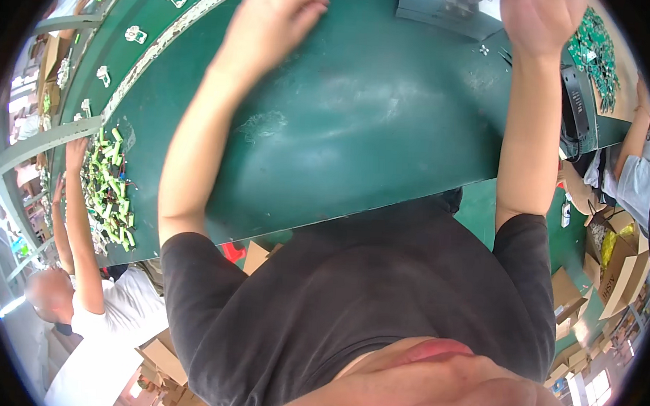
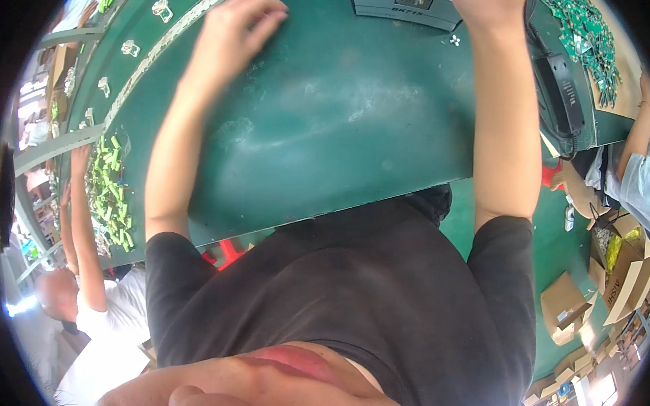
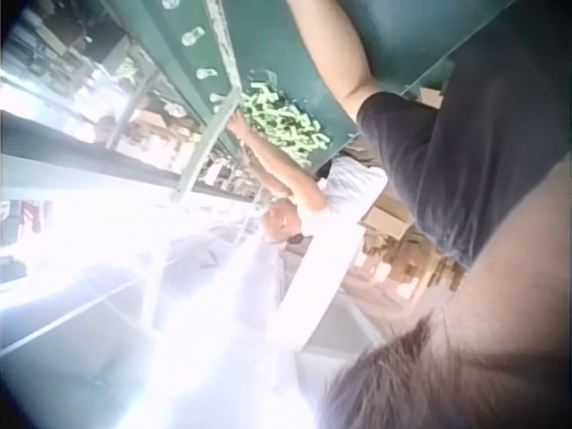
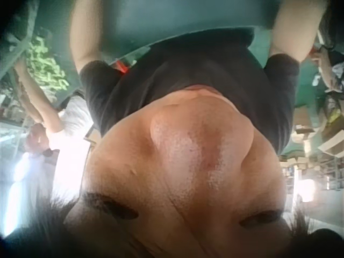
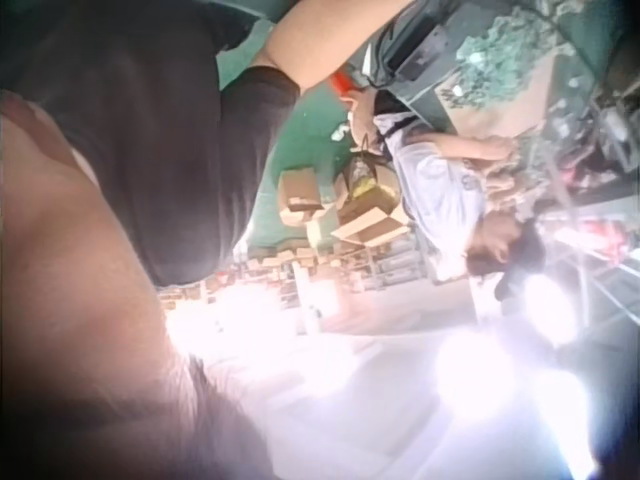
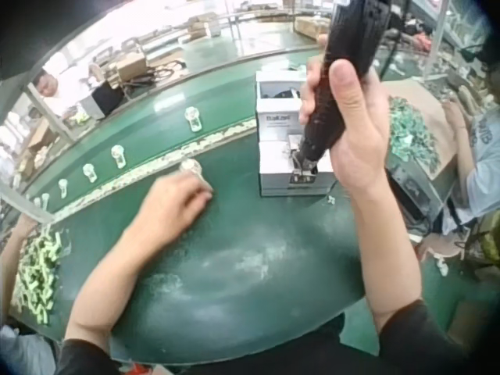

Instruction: Assembling small electronic components using an electric screwdriver at a production workbench.

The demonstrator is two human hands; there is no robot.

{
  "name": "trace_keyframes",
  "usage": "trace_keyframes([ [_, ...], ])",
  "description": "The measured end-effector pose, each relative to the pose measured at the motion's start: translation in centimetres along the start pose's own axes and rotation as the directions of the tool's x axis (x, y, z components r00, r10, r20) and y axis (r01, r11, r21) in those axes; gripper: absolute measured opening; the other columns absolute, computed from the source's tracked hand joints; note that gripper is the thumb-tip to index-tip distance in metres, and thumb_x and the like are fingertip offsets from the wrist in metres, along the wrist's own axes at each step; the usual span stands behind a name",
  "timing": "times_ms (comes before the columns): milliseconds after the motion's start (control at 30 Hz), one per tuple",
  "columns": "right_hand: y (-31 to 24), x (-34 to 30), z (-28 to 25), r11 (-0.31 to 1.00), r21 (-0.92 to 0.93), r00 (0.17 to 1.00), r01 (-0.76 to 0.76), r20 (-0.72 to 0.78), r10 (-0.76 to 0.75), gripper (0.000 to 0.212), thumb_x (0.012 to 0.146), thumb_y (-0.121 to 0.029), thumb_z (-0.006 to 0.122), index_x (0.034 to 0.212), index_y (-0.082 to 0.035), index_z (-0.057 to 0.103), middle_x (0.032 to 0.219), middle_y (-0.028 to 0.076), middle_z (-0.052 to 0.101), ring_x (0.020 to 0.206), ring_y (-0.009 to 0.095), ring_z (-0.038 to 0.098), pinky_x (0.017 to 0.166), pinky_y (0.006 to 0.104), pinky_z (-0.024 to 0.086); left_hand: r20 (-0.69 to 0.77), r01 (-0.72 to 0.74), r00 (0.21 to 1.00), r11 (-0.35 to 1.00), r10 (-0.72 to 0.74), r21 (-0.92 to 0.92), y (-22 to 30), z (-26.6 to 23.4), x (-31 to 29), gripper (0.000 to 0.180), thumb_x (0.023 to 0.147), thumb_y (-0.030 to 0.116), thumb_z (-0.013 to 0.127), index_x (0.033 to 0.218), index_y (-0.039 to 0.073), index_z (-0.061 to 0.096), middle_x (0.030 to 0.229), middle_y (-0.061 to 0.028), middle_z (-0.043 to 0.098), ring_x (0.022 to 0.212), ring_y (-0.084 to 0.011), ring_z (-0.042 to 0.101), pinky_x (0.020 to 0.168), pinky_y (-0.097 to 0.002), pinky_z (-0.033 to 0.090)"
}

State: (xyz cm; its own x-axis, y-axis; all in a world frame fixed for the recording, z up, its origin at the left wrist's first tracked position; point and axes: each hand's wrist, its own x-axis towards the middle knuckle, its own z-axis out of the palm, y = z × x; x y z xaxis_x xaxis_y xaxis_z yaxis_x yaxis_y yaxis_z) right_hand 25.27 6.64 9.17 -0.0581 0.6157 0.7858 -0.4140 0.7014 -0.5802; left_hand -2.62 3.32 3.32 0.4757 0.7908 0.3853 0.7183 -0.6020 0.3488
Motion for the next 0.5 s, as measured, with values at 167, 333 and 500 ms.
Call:
trace_keyframes([
  [167, -0.4, -0.6, 0.8, 0.971, 0.188, 0.983, -0.149, 0.134, 0.125, 0.055, 0.111, -0.04, 0.048, 0.145, 0.003, 0.043, 0.098, 0.005, 0.054, 0.078, 0.013, 0.059, 0.066, 0.0278, 0.053, -0.017, -0.118, 0.993, 0.982, 0.117, -0.15, 4.4, 4.1, -4.0, 0.012, 0.085, 0.007, 0.078, 0.096, 0.007, 0.074, 0.093, -0.0083, 0.07, 0.086, -0.0282, 0.071, 0.075, -0.0382, 0.059],
  [333, 1.7, -2.6, 2.5, 0.983, 0.185, 0.996, -0.016, 0.093, -0.001, 0.057, 0.108, -0.037, 0.053, 0.147, 0.003, 0.04, 0.099, 0.007, 0.055, 0.079, 0.014, 0.059, 0.067, 0.0286, 0.053, -0.219, -0.19, 0.961, 0.979, 0.171, -0.07, 4.8, 3.6, -3.0, 0.013, 0.084, 0.012, 0.079, 0.095, 0.009, 0.075, 0.091, -0.007, 0.069, 0.081, -0.0275, 0.07, 0.072, -0.038, 0.059],
  [500, 3.0, -4.0, 4.0, 0.989, 0.147, 0.996, 0.004, 0.083, -0.016, 0.061, 0.105, -0.038, 0.06, 0.146, 0.002, 0.04, 0.1, 0.009, 0.057, 0.081, 0.015, 0.059, 0.071, 0.0298, 0.053, -0.096, -0.174, 0.982, 0.972, 0.16, -0.16, 5.2, 1.9, -2.7, 0.031, 0.077, 0.019, 0.085, 0.101, 0.001, 0.077, 0.137, -0.0245, 0.054, 0.117, -0.041, 0.061, 0.099, -0.0426, 0.053],
])
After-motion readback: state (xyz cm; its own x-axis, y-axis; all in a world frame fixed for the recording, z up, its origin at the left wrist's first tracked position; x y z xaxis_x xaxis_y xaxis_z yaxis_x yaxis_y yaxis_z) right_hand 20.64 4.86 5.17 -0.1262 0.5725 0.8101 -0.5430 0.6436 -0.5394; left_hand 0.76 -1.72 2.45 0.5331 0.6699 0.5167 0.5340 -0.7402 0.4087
